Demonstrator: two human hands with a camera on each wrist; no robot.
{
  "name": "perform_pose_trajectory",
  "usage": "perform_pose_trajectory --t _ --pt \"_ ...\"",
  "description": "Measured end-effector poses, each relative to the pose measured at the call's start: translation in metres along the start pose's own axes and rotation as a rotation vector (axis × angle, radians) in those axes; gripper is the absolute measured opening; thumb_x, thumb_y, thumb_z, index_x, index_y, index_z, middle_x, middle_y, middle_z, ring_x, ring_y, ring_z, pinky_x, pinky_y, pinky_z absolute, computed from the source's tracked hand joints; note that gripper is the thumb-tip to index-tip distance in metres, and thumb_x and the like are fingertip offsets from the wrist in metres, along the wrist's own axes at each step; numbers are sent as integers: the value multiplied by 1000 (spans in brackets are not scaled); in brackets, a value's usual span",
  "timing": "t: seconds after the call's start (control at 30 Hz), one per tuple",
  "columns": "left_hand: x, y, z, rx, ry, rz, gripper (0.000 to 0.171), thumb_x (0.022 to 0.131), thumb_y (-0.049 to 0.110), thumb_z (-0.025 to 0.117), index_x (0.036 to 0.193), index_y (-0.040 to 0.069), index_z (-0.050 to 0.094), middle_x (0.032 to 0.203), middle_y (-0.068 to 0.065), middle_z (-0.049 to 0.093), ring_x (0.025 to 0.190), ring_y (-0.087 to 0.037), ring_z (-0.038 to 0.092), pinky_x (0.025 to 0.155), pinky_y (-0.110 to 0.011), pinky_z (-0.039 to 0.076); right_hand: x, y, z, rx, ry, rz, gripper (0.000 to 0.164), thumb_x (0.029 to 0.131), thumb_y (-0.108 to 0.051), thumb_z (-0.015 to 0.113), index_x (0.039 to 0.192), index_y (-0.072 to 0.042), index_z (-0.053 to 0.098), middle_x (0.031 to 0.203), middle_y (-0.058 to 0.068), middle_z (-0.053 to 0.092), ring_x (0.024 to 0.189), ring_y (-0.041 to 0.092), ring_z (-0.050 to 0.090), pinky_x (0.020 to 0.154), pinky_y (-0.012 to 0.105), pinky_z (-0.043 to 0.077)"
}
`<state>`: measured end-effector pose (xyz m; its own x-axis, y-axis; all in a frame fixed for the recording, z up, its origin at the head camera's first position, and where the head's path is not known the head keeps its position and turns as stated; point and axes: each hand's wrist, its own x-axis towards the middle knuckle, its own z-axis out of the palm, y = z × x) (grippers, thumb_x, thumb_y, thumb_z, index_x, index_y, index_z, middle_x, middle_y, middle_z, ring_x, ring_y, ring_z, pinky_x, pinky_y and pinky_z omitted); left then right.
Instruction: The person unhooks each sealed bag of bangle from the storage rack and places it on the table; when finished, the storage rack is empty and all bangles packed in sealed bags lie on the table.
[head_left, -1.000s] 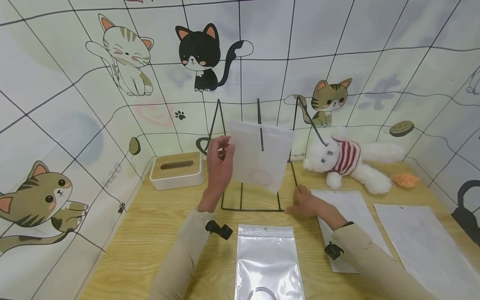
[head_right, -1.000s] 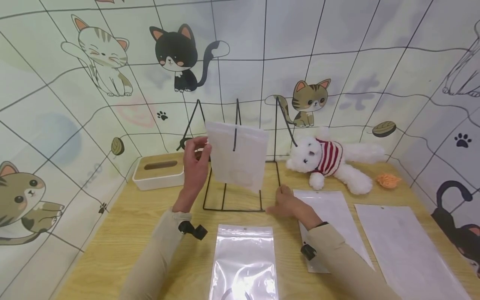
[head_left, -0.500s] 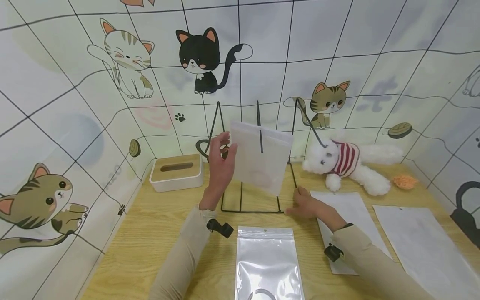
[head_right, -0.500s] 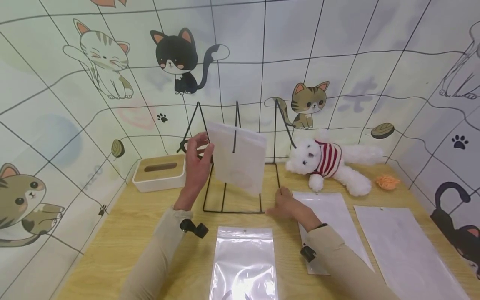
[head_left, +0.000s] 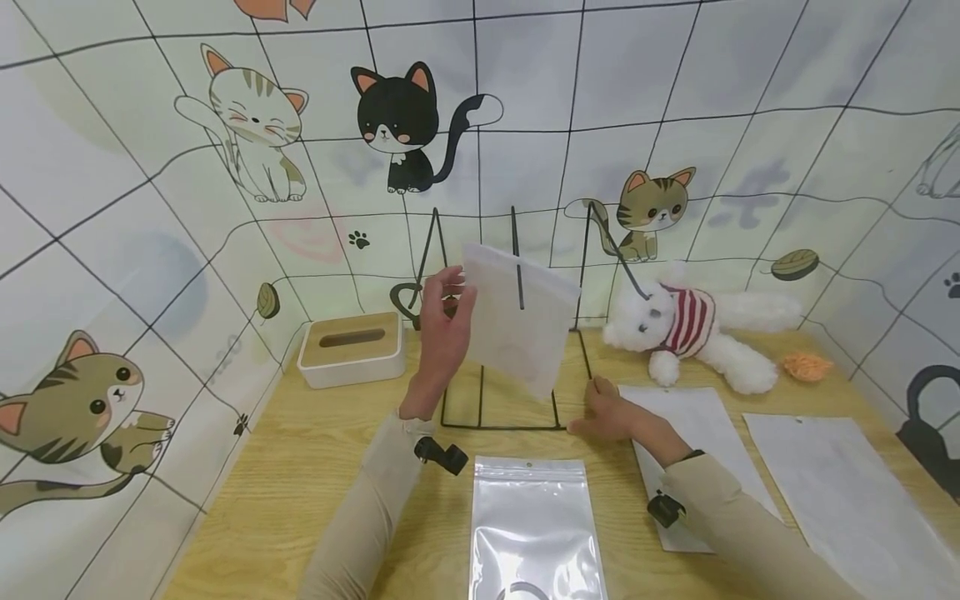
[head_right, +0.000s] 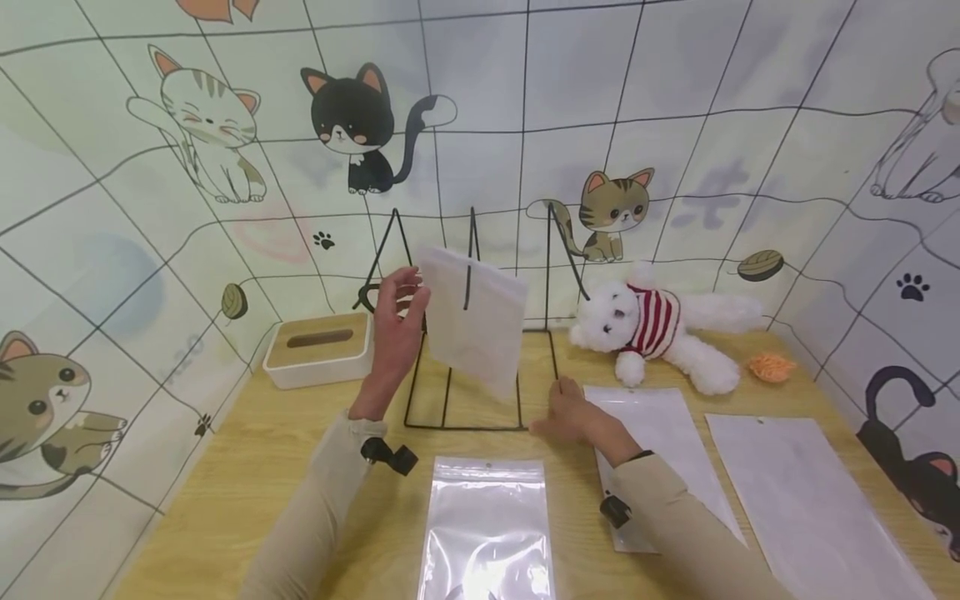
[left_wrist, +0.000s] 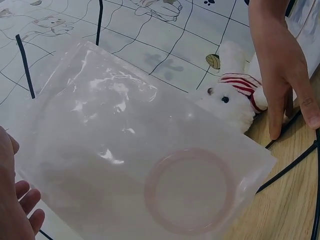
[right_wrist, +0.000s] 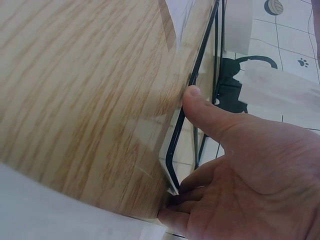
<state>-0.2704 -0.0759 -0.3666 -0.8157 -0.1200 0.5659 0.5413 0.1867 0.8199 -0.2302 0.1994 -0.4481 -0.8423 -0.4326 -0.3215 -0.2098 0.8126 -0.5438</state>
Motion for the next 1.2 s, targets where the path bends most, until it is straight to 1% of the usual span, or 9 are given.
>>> perform_pose_trajectory --t 0.27,0.43,0.6,0.7,0.8,0.9,1.0,1.07,1.2 --pt "5 -9 1 27 -41 -29 44 102 27 56 143 14 47 134 -6 52 123 -23 50 102 -54 42 0 0 1 -1 -3 -9 97 98 -32 63 145 27 2 152 49 -4 144 61 -2 118 66 14" --pt "2 -12 1 55 -40 3 39 103 24 55 140 10 51 130 -9 56 119 -23 53 99 -52 45 -1 -1 2 -6 3 -24 99 97 -33 65 145 28 4 151 50 -3 144 61 -1 118 66 15" --pt "-2 -10 2 53 -21 37 38 103 14 53 140 6 53 132 -16 52 118 -29 54 98 -48 48 -1 -1 2 -14 10 -31 98 98 -32 64 145 28 3 151 50 -3 144 61 -1 118 66 15" --pt "-6 -3 3 52 8 31 39 103 8 51 141 0 52 133 -23 49 118 -35 53 98 -51 48 0 0 1 -12 8 -21 98 98 -33 64 145 28 2 152 49 -4 144 60 -2 118 66 14" --pt "-10 13 2 58 33 43 40 102 3 50 141 -5 51 126 -28 49 111 -39 54 96 -52 49 0 1 1 -13 5 -3 98 98 -34 63 146 27 2 153 48 -5 145 59 -2 119 65 13" --pt "-13 30 1 51 51 80 37 101 1 51 137 -8 52 119 -29 55 106 -39 56 93 -50 50 1 2 0 -20 4 2 98 99 -34 62 145 27 2 152 49 -5 144 60 -2 119 66 13" --pt "-15 39 -1 23 58 94 30 102 4 51 129 -8 54 114 -27 62 101 -37 61 87 -43 53 0 1 -1 -15 -3 2 98 99 -34 62 146 27 1 152 49 -6 144 60 -4 118 66 13" --pt "-12 31 0 -8 49 86 26 104 12 51 123 -6 57 114 -22 67 99 -31 65 85 -40 55 0 0 -1 -5 -8 1 98 99 -34 62 146 27 1 152 49 -7 144 60 -4 118 66 13" --pt "-7 13 0 -52 19 34 32 106 30 49 112 0 60 110 -14 69 93 -20 65 79 -32 55 0 0 1 4 -9 -3 98 99 -34 62 146 26 0 153 48 -7 144 60 -5 118 66 13"
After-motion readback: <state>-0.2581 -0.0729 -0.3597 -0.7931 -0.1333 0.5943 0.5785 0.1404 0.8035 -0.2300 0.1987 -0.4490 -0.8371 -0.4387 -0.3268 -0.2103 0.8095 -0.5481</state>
